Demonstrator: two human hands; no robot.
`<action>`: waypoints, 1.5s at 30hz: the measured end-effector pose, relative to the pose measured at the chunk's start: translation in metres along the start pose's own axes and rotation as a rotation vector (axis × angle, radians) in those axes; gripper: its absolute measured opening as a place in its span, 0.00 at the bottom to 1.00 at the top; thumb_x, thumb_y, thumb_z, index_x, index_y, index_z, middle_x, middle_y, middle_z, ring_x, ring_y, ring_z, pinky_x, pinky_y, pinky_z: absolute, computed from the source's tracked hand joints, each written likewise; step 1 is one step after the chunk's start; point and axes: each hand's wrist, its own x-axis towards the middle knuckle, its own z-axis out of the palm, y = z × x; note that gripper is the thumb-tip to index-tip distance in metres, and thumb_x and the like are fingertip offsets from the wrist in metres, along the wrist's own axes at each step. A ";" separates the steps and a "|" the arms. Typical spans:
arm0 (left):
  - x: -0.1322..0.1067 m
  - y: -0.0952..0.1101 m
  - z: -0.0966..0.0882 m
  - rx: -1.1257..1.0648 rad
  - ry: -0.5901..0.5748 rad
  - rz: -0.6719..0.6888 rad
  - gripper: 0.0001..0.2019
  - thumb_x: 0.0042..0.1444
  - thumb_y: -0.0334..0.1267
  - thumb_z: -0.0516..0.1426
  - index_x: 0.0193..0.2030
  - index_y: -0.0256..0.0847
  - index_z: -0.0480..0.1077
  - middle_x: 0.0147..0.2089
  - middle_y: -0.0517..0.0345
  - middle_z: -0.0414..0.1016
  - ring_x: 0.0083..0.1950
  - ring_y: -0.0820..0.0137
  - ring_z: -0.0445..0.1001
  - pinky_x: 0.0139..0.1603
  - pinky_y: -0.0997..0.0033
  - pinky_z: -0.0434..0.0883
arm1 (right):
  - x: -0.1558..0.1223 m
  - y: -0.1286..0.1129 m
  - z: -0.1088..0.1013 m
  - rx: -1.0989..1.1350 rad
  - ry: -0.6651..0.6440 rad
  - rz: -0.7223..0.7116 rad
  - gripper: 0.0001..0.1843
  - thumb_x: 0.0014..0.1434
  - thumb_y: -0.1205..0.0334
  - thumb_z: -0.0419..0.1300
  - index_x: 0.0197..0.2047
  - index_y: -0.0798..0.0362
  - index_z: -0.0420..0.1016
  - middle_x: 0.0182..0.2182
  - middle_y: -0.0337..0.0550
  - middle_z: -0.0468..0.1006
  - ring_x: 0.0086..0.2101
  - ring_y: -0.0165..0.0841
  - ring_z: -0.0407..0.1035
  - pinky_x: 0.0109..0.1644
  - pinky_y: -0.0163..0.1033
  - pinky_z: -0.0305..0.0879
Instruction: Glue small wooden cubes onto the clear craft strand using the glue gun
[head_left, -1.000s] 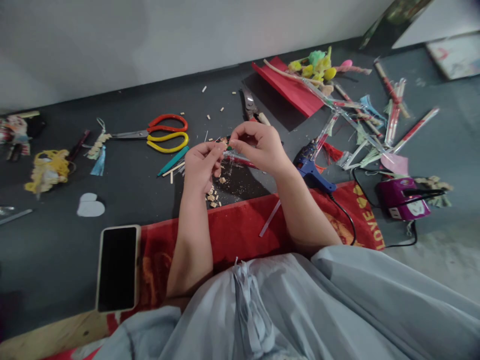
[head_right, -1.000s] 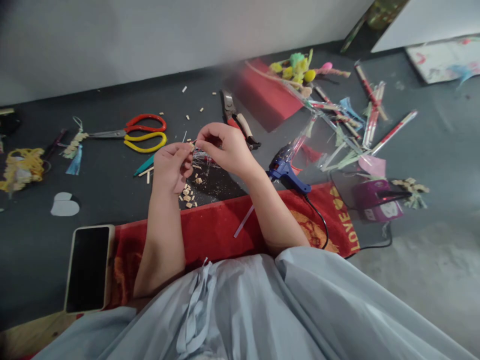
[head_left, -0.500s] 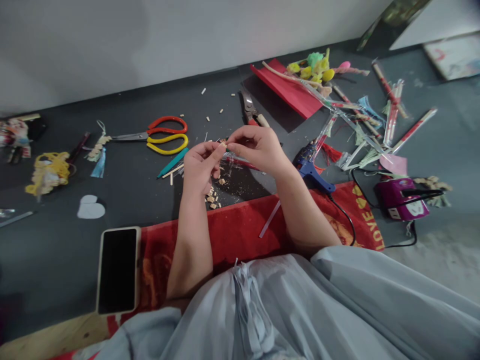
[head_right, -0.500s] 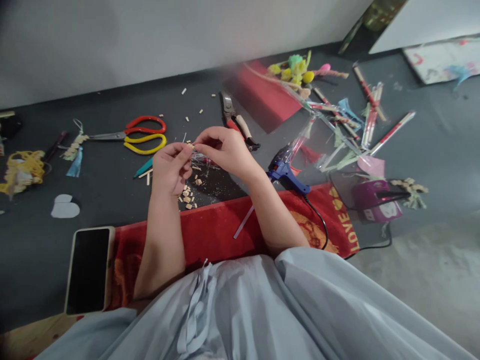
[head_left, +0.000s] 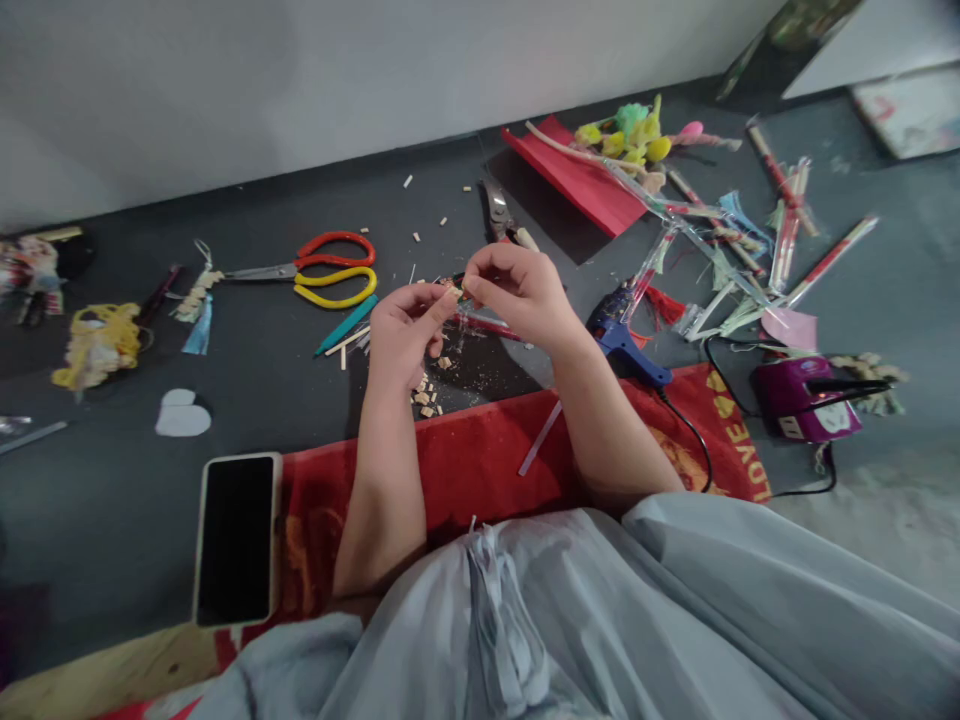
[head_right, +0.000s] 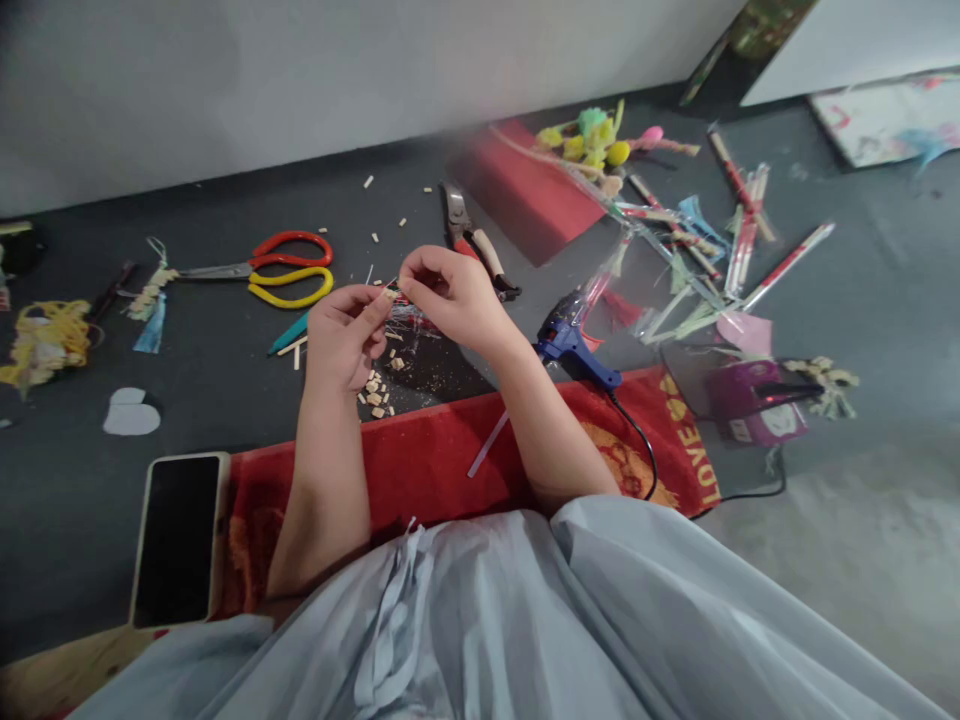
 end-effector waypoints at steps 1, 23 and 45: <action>0.000 0.000 0.000 0.004 -0.002 0.003 0.17 0.31 0.46 0.71 0.26 0.39 0.75 0.19 0.68 0.68 0.14 0.86 0.57 0.09 0.84 0.54 | 0.000 0.001 0.001 0.022 0.014 0.016 0.08 0.58 0.60 0.58 0.29 0.54 0.67 0.24 0.35 0.67 0.25 0.22 0.60 0.28 0.31 0.58; 0.001 -0.003 -0.001 -0.017 0.014 0.198 0.15 0.39 0.48 0.68 0.30 0.42 0.76 0.24 0.63 0.73 0.16 0.81 0.66 0.10 0.82 0.58 | 0.000 0.002 0.010 0.217 0.070 0.027 0.16 0.46 0.51 0.69 0.31 0.56 0.77 0.28 0.38 0.78 0.30 0.25 0.72 0.35 0.33 0.71; 0.000 -0.008 -0.002 0.210 0.097 0.372 0.10 0.44 0.44 0.67 0.32 0.42 0.78 0.28 0.61 0.78 0.17 0.82 0.68 0.15 0.82 0.66 | -0.001 0.007 0.013 -0.046 0.156 -0.037 0.10 0.53 0.56 0.64 0.32 0.55 0.77 0.28 0.40 0.79 0.29 0.27 0.72 0.35 0.36 0.71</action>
